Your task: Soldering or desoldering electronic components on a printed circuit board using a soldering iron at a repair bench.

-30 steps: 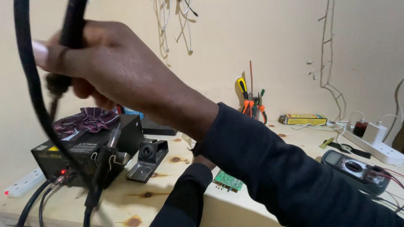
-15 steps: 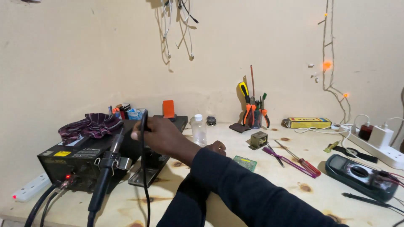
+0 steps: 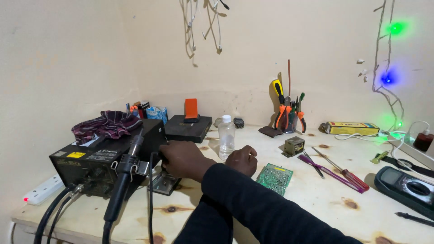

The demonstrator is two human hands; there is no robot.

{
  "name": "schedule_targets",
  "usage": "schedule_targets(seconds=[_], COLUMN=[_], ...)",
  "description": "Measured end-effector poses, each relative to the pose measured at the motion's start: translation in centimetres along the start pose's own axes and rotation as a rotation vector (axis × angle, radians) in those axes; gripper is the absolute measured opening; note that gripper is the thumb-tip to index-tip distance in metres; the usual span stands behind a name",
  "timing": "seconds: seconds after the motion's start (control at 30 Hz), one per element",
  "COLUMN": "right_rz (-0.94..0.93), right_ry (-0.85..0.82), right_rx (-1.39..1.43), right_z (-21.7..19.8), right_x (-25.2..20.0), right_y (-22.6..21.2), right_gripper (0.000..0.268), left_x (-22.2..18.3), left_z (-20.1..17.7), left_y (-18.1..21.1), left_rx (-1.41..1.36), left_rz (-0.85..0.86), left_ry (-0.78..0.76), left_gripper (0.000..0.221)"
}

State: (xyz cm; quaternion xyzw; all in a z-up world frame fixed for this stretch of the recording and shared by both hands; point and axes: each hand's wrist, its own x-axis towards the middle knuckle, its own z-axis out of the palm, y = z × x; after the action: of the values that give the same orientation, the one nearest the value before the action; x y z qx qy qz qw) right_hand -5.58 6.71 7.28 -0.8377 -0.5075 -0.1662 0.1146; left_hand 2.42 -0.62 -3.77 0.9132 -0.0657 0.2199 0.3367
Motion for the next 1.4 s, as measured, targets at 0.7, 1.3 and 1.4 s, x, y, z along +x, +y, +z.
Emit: schedule_targets(seconds=[0.7, 1.3, 1.4], right_rz=[0.583, 0.711, 0.725], right_ry=[-0.166, -0.352, -0.584], right_rx=[-0.129, -0.323, -0.195], right_z=[-6.2, -0.9, -4.5], right_x=[-14.3, -11.3, -14.3], right_y=[26.8, 36.9, 37.3], right_gripper=[0.057, 0.059, 0.102], left_x=[-0.3, -0.4, 0.2], left_z=[-3.9, -4.5, -3.7], left_y=[2.4, 2.8, 2.2], left_rx=[-0.171, -0.207, -0.183], left_rz=[-0.096, -0.105, -0.132], left_ry=[-0.192, -0.204, -0.221], left_gripper=[0.029, 0.029, 0.029])
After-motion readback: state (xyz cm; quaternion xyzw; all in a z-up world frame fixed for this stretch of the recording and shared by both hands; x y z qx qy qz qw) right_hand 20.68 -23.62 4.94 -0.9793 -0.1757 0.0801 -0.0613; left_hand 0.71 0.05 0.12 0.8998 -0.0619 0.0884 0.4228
